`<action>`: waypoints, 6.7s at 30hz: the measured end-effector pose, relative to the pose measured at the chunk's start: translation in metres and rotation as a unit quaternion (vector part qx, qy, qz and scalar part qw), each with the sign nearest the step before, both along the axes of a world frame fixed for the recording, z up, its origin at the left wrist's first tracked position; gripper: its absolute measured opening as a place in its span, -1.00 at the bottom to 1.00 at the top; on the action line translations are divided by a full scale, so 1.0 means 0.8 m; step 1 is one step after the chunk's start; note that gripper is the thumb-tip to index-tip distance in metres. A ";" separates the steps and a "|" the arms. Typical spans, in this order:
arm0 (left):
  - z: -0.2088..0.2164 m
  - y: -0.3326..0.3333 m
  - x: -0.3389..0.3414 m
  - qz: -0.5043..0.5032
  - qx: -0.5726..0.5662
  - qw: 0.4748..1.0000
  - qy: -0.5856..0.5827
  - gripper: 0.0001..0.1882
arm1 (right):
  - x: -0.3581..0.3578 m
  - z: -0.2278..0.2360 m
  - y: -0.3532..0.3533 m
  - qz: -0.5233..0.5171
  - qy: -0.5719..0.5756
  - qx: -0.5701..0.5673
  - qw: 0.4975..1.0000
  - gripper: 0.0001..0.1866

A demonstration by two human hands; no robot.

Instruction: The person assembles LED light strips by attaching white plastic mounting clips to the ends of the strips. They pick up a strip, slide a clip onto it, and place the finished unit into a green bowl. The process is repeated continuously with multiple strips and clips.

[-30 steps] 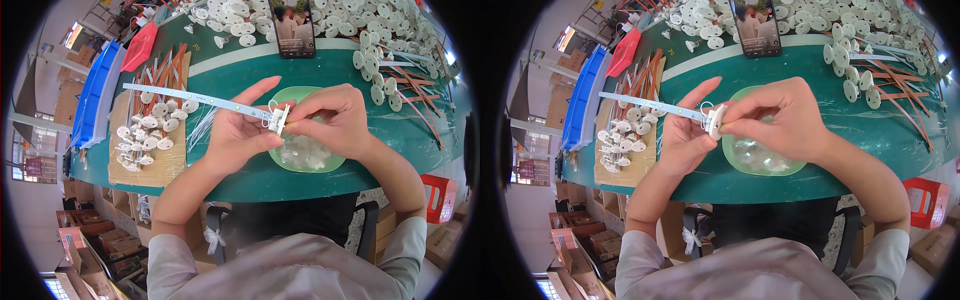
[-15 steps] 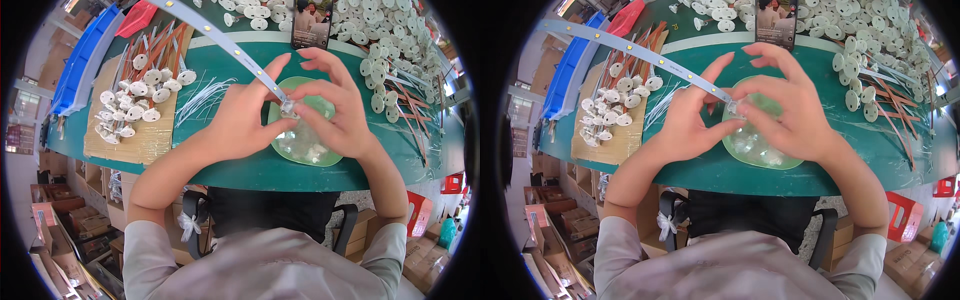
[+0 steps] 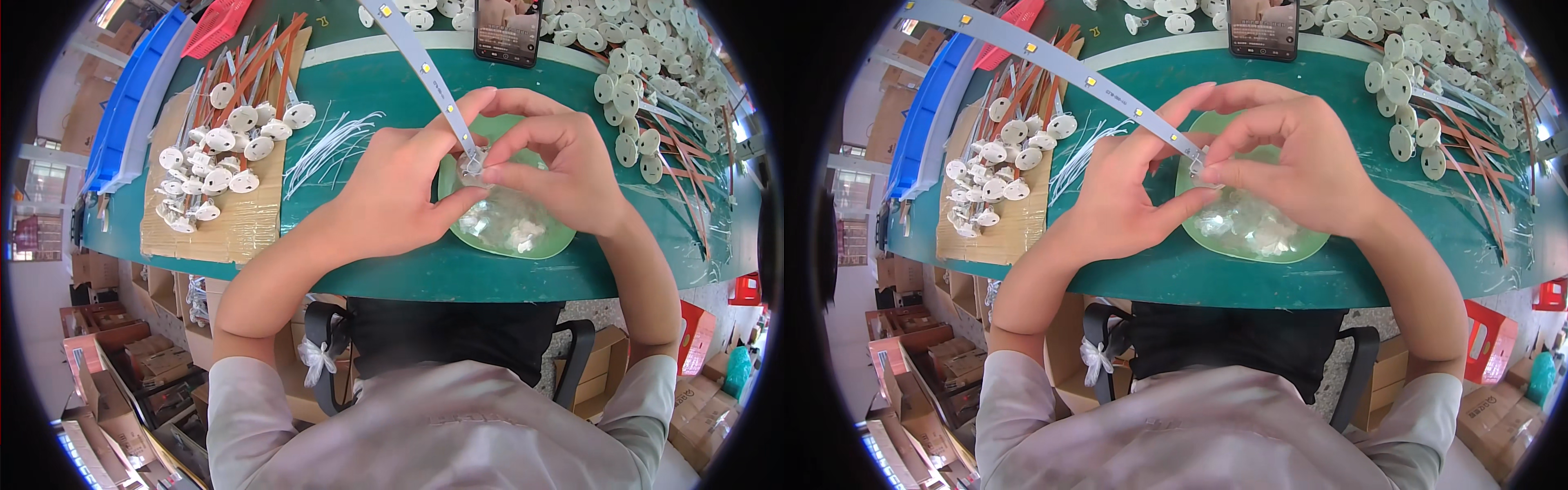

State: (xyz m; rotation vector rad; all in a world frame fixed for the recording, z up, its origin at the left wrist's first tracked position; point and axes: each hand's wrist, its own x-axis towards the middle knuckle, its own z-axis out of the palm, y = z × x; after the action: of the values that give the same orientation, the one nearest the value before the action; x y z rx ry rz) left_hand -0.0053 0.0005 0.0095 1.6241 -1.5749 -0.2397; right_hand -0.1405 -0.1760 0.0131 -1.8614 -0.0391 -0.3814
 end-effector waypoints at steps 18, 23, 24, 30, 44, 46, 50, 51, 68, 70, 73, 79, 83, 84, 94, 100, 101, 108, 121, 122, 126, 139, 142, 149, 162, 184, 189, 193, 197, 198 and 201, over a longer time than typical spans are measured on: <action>0.003 0.001 0.003 0.020 0.050 0.998 0.014 -0.10 | 0.008 0.001 -0.015 -0.223 -0.160 0.121 0.954 -0.82; -0.001 0.000 0.002 0.026 0.044 0.999 -0.001 -0.10 | 0.003 0.004 -0.035 -0.192 -0.085 0.090 0.974 -0.84; 0.001 0.000 0.002 0.029 0.047 0.998 -0.003 -0.09 | 0.006 -0.002 -0.028 -0.175 -0.075 0.034 0.981 -0.84; -0.002 -0.001 0.001 0.047 0.000 0.998 -0.030 -0.11 | 0.004 0.002 0.008 -0.093 -0.062 -0.164 0.980 -0.75; -0.003 -0.006 -0.007 0.005 -0.021 0.994 -0.104 -0.18 | 0.006 -0.013 0.006 -0.016 -0.035 -0.016 0.999 -0.85; -0.003 -0.006 -0.005 -0.003 -0.035 0.993 -0.109 -0.20 | 0.005 -0.006 0.002 0.000 -0.002 -0.001 1.000 -0.86; -0.004 -0.003 -0.001 -0.021 -0.022 0.997 -0.073 -0.24 | 0.009 -0.012 -0.006 0.057 -0.002 0.122 0.991 -0.89; -0.004 -0.003 0.000 -0.031 -0.028 0.997 -0.063 -0.25 | 0.008 -0.009 -0.007 0.071 0.006 0.142 0.987 -0.90; 0.002 -0.003 0.016 0.014 -0.061 0.997 0.047 -0.24 | 0.011 -0.004 -0.018 0.028 0.000 0.274 0.961 -0.85; 0.010 -0.006 0.027 0.117 -0.074 0.990 0.043 -0.26 | 0.008 -0.003 -0.011 -0.047 -0.053 0.150 0.986 -0.88; 0.036 0.004 0.077 0.257 -0.151 0.952 0.068 -0.29 | -0.002 0.011 0.004 -0.099 -0.168 -0.177 0.965 -0.95; 0.068 0.064 0.172 0.550 -0.010 0.808 -0.213 -0.22 | -0.023 0.060 0.108 0.133 -0.325 -0.169 0.921 -0.90; 0.073 0.093 0.203 0.607 0.127 0.736 -0.271 -0.28 | -0.045 0.084 0.176 0.086 -0.378 -0.094 0.917 -0.84; 0.075 0.096 0.205 0.622 0.150 0.717 -0.277 -0.28 | -0.049 0.087 0.187 0.055 -0.397 -0.078 0.913 -0.83; 0.054 0.089 0.207 0.614 0.181 0.722 -0.265 -0.40 | -0.102 0.102 0.165 -0.140 -0.400 -0.323 0.846 -0.88; 0.062 0.084 0.192 0.591 0.195 0.750 -0.224 -0.47 | -0.154 0.183 0.184 -0.109 -0.308 -0.551 0.768 -0.92; 0.062 0.089 0.194 0.589 0.199 0.751 -0.221 -0.49 | -0.163 0.199 0.190 -0.078 -0.272 -0.590 0.756 -0.92; 0.041 0.064 0.207 0.569 0.145 0.761 -0.276 -0.61 | -0.198 0.239 0.221 0.010 -0.114 -0.737 0.666 -0.92; 0.030 0.068 0.202 0.517 0.231 0.766 -0.304 -0.46 | -0.110 0.188 0.258 -0.001 -0.416 -0.870 0.263 -0.82; 0.037 0.064 0.196 0.524 0.219 0.762 -0.311 -0.48 | -0.115 0.165 0.252 -0.093 -0.415 -0.860 0.281 -0.80; 0.044 0.071 0.175 0.522 0.112 0.754 -0.382 -0.60 | -0.161 0.164 0.217 -0.011 -0.295 -0.804 0.516 -0.83; -0.007 -0.018 0.041 0.014 -0.226 0.915 -0.333 -0.43 | -0.282 0.076 0.036 -0.197 0.378 -0.578 0.696 -0.81; -0.011 -0.018 0.040 -0.041 -0.222 0.913 -0.341 -0.41 | -0.246 0.066 -0.009 -0.336 0.197 -0.570 0.723 -0.82; -0.011 -0.025 0.033 -0.050 -0.274 0.908 -0.312 -0.42 | -0.213 0.007 -0.138 -0.407 0.208 -0.604 0.653 -0.82; 0.003 -0.012 0.005 -0.021 -0.246 0.956 -0.156 -0.36 | -0.102 0.039 -0.056 -0.263 -0.241 -0.683 0.638 -0.79; 0.002 0.010 -0.012 -0.201 0.018 0.867 0.455 -0.39 | 0.006 0.016 0.021 -0.102 -0.430 -0.416 0.795 -0.72; 0.001 0.011 0.005 -0.215 0.014 0.866 0.452 -0.49 | 0.004 0.011 0.019 -0.094 -0.426 -0.364 0.823 -0.68; -0.003 0.004 0.007 -0.226 -0.019 0.856 0.465 -0.51 | 0.002 0.008 0.028 -0.126 -0.395 -0.329 0.848 -0.69; -0.008 0.001 0.011 -0.215 -0.006 0.828 0.518 -0.50 | -0.002 0.012 0.024 -0.105 -0.342 -0.289 0.888 -0.72; -0.010 0.000 0.012 -0.220 -0.014 0.800 0.557 -0.50 | 0.002 0.015 0.022 -0.089 -0.337 -0.274 0.896 -0.70; -0.012 -0.004 0.015 -0.240 -0.026 0.775 0.584 -0.47 | 0.004 0.016 0.013 -0.057 -0.321 -0.257 0.910 -0.71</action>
State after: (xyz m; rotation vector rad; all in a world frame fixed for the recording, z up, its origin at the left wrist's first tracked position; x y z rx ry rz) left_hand 0.0067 -0.0024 0.0002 0.6386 -0.8950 -1.2019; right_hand -0.1371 -0.1654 0.0258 -2.1736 -0.5254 -1.1446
